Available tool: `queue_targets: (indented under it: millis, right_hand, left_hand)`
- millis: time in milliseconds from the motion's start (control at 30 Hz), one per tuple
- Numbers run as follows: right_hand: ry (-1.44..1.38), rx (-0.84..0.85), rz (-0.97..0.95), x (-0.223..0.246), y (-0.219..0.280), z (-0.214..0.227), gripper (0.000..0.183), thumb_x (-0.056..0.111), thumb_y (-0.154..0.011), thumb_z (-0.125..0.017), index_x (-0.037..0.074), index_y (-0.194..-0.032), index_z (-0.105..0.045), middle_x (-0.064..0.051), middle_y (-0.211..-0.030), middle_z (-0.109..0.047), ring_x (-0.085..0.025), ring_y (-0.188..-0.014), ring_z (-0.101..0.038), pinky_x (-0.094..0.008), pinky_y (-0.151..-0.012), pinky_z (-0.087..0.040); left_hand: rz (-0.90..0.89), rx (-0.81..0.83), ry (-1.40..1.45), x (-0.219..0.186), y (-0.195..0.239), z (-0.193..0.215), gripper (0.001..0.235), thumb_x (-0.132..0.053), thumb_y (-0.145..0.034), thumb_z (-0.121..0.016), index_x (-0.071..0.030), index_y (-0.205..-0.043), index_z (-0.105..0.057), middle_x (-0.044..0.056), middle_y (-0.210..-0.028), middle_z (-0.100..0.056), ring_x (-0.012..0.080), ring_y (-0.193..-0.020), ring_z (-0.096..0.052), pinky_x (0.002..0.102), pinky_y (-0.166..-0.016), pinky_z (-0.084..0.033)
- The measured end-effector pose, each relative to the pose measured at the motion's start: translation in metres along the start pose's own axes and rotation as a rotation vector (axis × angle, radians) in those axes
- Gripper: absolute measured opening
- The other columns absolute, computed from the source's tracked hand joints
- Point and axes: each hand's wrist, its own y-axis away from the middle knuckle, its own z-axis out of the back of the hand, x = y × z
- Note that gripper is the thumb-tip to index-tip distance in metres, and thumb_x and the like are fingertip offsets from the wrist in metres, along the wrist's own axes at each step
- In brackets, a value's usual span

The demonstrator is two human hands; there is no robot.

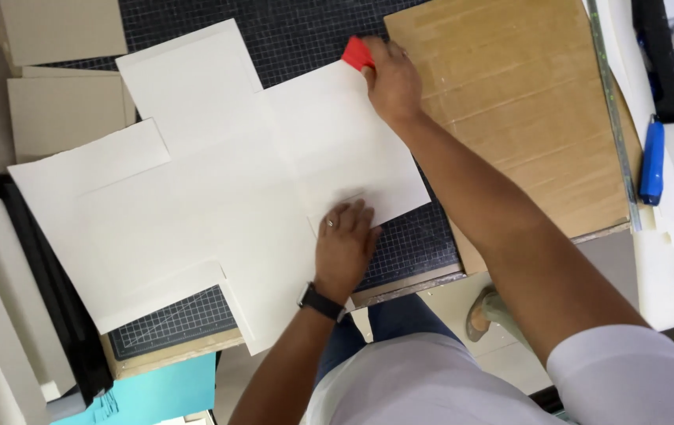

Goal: The person aligns and attaches white paper pieces onto a larger base sheet using a pencil, a red plastic squeegee, and a white roller. They smooth each piece to ensure adhesion and repeat the process for multiple sections.

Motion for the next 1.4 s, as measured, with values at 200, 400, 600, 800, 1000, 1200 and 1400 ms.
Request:
queue_targets:
  millis: [200, 400, 600, 800, 1000, 1200, 1400]
  right_hand:
    - [-0.019, 0.155, -0.42, 0.016, 0.106, 0.02, 0.048, 0.043, -0.102, -0.063, 0.015, -0.139, -0.05, -0.02, -0.108, -0.071, -0.041, -0.1, -0.072, -0.055, -0.087, -0.056]
    - [0.378, 0.14, -0.153, 0.003, 0.18, 0.017, 0.051, 0.046, -0.106, -0.055, -0.001, -0.125, -0.052, -0.011, -0.075, -0.069, -0.028, -0.066, -0.074, -0.042, -0.064, -0.06]
    - [0.304, 0.298, -0.257, 0.026, 0.132, 0.027, 0.039, 0.041, -0.107, -0.048, 0.003, -0.111, -0.055, -0.013, -0.08, -0.071, -0.032, -0.078, -0.074, -0.047, -0.074, -0.055]
    - [0.272, 0.281, -0.272, 0.015, 0.04, -0.021, 0.042, 0.048, -0.107, -0.047, 0.007, -0.115, -0.05, -0.014, -0.089, -0.074, -0.034, -0.09, -0.076, -0.05, -0.08, -0.055]
    - [0.255, 0.276, -0.239, 0.025, 0.106, 0.029, 0.04, 0.044, -0.105, -0.052, 0.004, -0.112, -0.054, -0.016, -0.085, -0.074, -0.037, -0.083, -0.077, -0.05, -0.075, -0.058]
    - [0.251, 0.441, -0.282, 0.024, 0.173, 0.074, 0.049, 0.045, -0.101, -0.058, 0.0, -0.122, -0.054, -0.019, -0.096, -0.072, -0.039, -0.091, -0.075, -0.052, -0.076, -0.06]
    - [0.224, 0.237, -0.021, -0.007, 0.143, 0.058, 0.063, 0.025, -0.096, -0.067, 0.018, -0.155, -0.047, -0.016, -0.112, -0.063, -0.045, -0.103, -0.067, -0.055, -0.084, -0.056]
  left_hand:
    - [0.013, -0.172, -0.188, 0.056, -0.075, -0.03, 0.048, -0.034, -0.098, -0.067, -0.017, -0.143, -0.06, 0.013, -0.149, -0.053, 0.0385, -0.144, -0.041, 0.053, -0.117, -0.035]
    - [0.206, 0.275, -0.293, 0.059, -0.13, -0.008, 0.065, -0.052, -0.112, -0.029, -0.023, -0.167, -0.012, 0.01, -0.174, -0.002, 0.0342, -0.159, 0.006, 0.05, -0.131, 0.005]
    - [0.27, 0.457, -0.339, 0.051, -0.142, 0.001, 0.067, -0.054, -0.112, -0.015, -0.021, -0.167, 0.004, 0.01, -0.174, 0.012, 0.0332, -0.158, 0.018, 0.05, -0.129, 0.013]
    - [0.282, 0.484, -0.335, 0.055, -0.142, -0.002, 0.067, -0.058, -0.111, -0.008, -0.023, -0.167, 0.009, 0.009, -0.173, 0.017, 0.0327, -0.156, 0.022, 0.049, -0.129, 0.015]
    - [0.282, 0.463, -0.323, 0.052, -0.144, 0.001, 0.066, -0.055, -0.113, -0.011, -0.023, -0.167, 0.007, 0.007, -0.173, 0.016, 0.0317, -0.157, 0.02, 0.048, -0.13, 0.014]
    - [0.231, 0.374, -0.333, 0.049, -0.126, -0.005, 0.067, -0.05, -0.113, -0.023, -0.019, -0.168, -0.001, 0.011, -0.174, 0.008, 0.0355, -0.158, 0.012, 0.052, -0.131, 0.006]
    - [0.001, 0.265, -0.233, -0.007, -0.028, -0.022, 0.067, -0.043, -0.11, -0.034, -0.012, -0.166, -0.016, 0.015, -0.173, -0.009, 0.0399, -0.158, -0.005, 0.055, -0.129, -0.009]
